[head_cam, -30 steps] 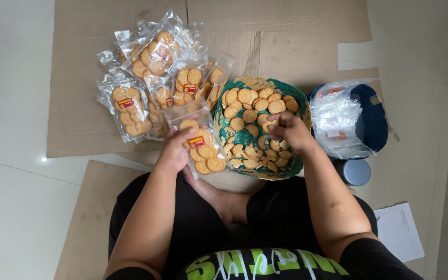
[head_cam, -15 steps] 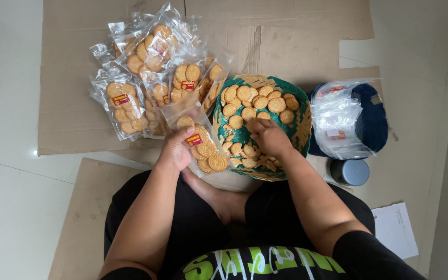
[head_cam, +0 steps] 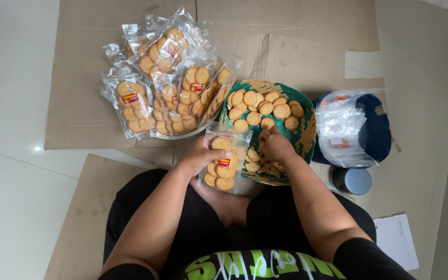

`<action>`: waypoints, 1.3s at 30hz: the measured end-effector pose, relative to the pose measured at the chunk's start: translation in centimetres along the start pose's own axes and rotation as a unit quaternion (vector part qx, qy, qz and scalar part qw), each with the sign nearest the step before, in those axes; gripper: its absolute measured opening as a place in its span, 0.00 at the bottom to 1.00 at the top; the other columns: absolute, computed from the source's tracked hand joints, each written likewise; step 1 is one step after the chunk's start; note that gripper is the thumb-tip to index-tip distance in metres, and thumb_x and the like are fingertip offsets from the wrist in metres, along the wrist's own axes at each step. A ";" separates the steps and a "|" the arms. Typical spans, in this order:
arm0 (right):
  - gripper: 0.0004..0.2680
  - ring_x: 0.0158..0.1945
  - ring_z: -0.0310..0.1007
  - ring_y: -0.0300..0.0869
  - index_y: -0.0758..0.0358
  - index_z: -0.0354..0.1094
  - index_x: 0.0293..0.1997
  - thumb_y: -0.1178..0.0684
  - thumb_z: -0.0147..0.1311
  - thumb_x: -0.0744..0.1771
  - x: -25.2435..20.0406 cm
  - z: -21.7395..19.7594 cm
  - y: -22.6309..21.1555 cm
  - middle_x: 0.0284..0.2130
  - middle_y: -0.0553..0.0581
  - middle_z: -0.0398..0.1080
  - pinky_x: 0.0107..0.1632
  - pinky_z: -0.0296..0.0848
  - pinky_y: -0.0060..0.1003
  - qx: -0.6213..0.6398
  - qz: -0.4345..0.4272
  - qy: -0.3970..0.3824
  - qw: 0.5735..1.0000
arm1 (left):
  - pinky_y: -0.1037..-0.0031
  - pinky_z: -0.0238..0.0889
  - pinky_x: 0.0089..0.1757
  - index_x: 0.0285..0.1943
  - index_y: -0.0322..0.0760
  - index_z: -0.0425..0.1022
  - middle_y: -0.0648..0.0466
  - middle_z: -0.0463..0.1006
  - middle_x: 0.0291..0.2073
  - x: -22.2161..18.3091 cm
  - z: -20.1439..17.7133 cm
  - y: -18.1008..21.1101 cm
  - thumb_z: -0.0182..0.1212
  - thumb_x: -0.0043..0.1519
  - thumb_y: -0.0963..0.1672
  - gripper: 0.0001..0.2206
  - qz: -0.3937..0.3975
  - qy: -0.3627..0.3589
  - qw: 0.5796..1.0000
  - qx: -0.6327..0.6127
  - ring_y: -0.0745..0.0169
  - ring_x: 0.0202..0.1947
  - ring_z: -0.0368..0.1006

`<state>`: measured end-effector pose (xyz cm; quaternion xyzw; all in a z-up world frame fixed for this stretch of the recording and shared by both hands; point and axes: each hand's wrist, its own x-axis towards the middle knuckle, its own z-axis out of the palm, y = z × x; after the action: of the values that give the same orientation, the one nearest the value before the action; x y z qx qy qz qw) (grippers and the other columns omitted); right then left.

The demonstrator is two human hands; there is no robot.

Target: The person fills plastic bags with cookies from a woven basket by hand. They pick up cookies one by one and place them into the bag until it is full, then set the bag aside and reach for a new one.

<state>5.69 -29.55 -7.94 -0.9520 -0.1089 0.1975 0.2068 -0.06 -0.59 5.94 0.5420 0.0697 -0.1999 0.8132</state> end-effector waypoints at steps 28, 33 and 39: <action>0.10 0.38 0.79 0.54 0.64 0.75 0.47 0.58 0.65 0.63 -12.9 -20.3 -16.5 0.34 0.64 0.79 0.45 0.76 0.49 0.255 -0.092 0.076 0.960 | 0.71 0.74 0.41 0.50 0.32 0.83 0.51 0.83 0.36 -1.6 2.8 3.5 0.77 0.41 0.38 0.24 -0.047 -0.115 0.981 0.146 0.64 0.38 0.78; 0.07 0.26 0.79 0.46 0.72 0.73 0.45 0.63 0.59 0.64 -15.2 -26.7 -18.1 0.22 0.67 0.77 0.33 0.81 0.35 0.309 -0.013 -0.014 0.951 | 0.73 0.75 0.42 0.50 0.33 0.82 0.51 0.84 0.38 -3.3 4.9 5.0 0.78 0.42 0.36 0.24 -0.036 -0.153 0.985 0.069 0.64 0.39 0.79; 0.09 0.33 0.80 0.48 0.73 0.71 0.49 0.67 0.57 0.65 -17.3 -30.0 -19.7 0.35 0.68 0.75 0.36 0.83 0.40 0.347 -0.014 0.093 0.933 | 0.74 0.73 0.46 0.56 0.35 0.80 0.53 0.83 0.44 -3.6 4.8 3.9 0.80 0.42 0.37 0.29 0.011 -0.173 0.983 0.055 0.67 0.43 0.77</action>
<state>0.27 -27.55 31.50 -0.8332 -0.0276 0.1307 0.5365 -2.31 -2.75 12.36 0.5435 -0.0889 -0.2857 0.7842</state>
